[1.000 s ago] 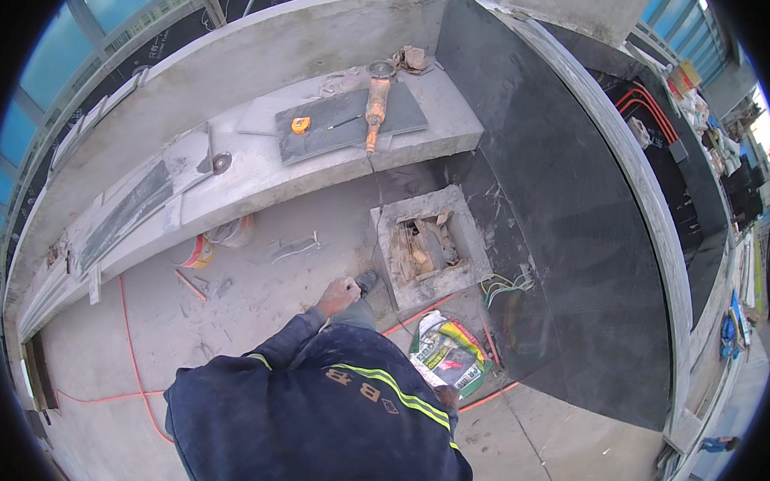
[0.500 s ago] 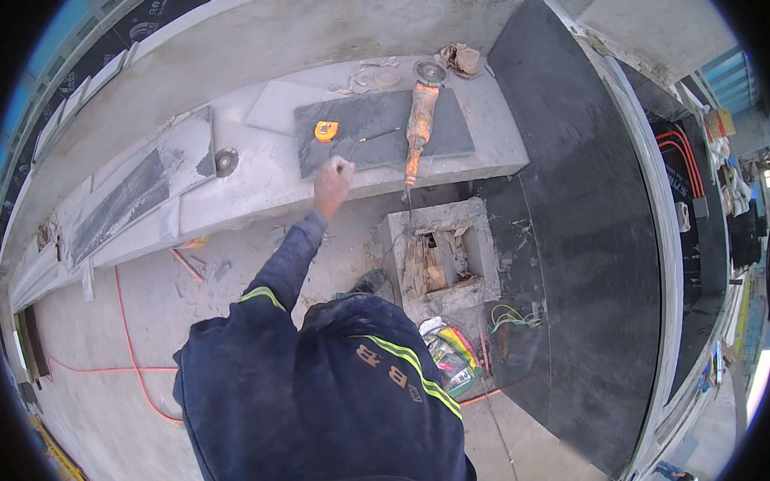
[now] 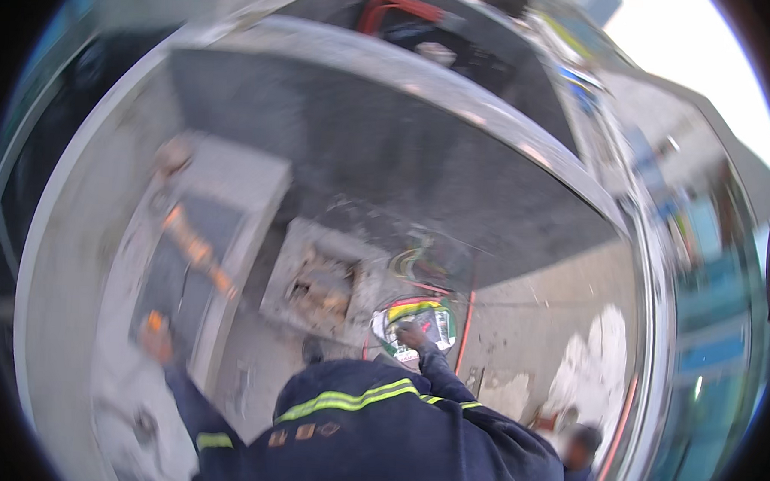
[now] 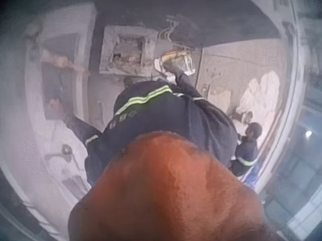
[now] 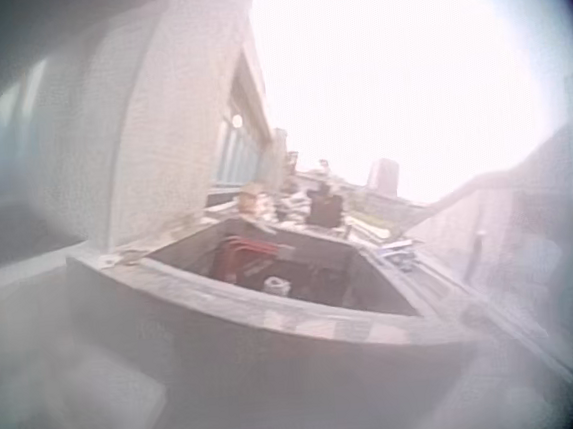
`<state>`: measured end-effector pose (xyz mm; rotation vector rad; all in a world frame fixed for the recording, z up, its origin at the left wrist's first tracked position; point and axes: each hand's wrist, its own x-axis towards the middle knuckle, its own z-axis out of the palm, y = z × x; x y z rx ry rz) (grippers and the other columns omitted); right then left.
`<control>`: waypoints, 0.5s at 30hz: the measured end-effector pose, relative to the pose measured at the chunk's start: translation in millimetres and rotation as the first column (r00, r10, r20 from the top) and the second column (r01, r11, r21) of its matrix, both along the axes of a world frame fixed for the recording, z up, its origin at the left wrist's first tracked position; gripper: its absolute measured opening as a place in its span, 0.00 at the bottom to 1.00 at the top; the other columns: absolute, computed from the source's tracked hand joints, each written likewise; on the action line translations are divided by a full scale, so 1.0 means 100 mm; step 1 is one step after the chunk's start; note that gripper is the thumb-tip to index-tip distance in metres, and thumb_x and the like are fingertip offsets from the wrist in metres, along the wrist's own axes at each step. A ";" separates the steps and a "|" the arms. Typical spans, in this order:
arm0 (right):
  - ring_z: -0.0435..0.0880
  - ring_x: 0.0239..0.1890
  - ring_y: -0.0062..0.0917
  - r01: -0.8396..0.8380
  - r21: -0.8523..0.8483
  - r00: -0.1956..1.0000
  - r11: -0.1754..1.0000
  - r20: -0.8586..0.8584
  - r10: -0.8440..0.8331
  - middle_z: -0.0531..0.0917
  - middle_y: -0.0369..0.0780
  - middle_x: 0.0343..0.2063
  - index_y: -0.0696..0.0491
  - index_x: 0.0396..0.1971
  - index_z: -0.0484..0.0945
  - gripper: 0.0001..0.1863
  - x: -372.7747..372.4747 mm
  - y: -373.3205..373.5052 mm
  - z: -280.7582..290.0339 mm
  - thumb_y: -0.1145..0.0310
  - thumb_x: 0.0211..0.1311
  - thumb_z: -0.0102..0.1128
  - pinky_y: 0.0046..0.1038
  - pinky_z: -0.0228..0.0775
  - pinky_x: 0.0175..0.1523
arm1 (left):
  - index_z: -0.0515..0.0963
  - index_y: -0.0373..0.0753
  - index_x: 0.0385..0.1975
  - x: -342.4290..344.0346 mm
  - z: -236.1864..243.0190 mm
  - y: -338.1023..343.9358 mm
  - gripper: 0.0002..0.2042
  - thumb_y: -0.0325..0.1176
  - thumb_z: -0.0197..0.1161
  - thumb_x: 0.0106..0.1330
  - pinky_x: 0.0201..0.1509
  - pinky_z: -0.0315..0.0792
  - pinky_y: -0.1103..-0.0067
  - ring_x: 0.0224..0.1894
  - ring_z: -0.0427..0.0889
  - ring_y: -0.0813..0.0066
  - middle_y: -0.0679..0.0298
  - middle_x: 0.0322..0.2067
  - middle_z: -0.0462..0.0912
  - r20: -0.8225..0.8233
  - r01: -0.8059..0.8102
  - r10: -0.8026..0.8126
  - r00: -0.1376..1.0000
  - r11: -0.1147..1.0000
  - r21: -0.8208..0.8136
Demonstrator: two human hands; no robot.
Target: The person lifts and positions a large stone slab onto a curved structure with assistance from another worker. They measure the slab with a tape measure and use an angle grinder to cut and smooth the stone. The slab is then placed into position on the structure.
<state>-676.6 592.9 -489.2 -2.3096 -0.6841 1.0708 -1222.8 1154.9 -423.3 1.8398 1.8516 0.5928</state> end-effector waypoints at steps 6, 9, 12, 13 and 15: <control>0.82 0.51 0.39 -0.216 0.480 0.976 0.850 0.120 0.181 0.84 0.47 0.46 0.55 0.48 0.81 0.18 -0.34 1.14 1.49 0.55 0.72 0.57 0.38 0.73 0.57 | 0.78 0.40 0.49 1.35 1.16 -1.08 0.21 0.54 0.55 0.76 0.34 0.76 0.78 0.34 0.83 0.77 0.61 0.36 0.84 0.897 0.373 0.121 0.426 0.879 -0.296; 0.74 0.64 0.48 -0.343 0.591 0.939 0.730 0.233 0.253 0.77 0.53 0.61 0.55 0.66 0.71 0.31 -0.67 1.50 2.20 0.53 0.70 0.61 0.43 0.64 0.69 | 0.76 0.43 0.47 2.52 1.45 -1.88 0.20 0.52 0.44 0.81 0.31 0.78 0.73 0.27 0.82 0.74 0.59 0.35 0.84 0.888 0.783 0.397 0.233 0.464 -0.413; 0.69 0.68 0.51 -0.392 0.618 0.907 0.681 0.383 0.175 0.70 0.54 0.66 0.54 0.73 0.63 0.39 -0.79 1.45 2.62 0.51 0.68 0.64 0.44 0.60 0.72 | 0.76 0.40 0.54 3.42 1.59 -2.64 0.20 0.49 0.46 0.83 0.47 0.79 0.74 0.43 0.84 0.76 0.64 0.43 0.83 0.932 0.864 -0.211 0.295 0.475 -0.167; 0.68 0.69 0.51 -0.394 0.606 0.903 0.691 0.397 0.167 0.69 0.54 0.67 0.54 0.73 0.61 0.41 -0.79 1.39 2.71 0.51 0.67 0.65 0.44 0.59 0.73 | 0.77 0.39 0.54 3.60 1.64 -2.85 0.20 0.49 0.47 0.83 0.50 0.77 0.75 0.46 0.83 0.76 0.65 0.45 0.82 0.964 0.882 0.019 0.264 0.401 -0.249; 0.69 0.69 0.50 -0.274 0.622 0.940 0.734 0.335 0.066 0.69 0.52 0.66 0.55 0.70 0.65 0.39 -0.67 1.11 2.82 0.51 0.66 0.67 0.44 0.62 0.71 | 0.77 0.39 0.55 3.90 1.73 -3.08 0.20 0.49 0.48 0.83 0.53 0.76 0.76 0.49 0.82 0.78 0.67 0.46 0.81 0.946 0.910 0.181 0.269 0.273 -0.311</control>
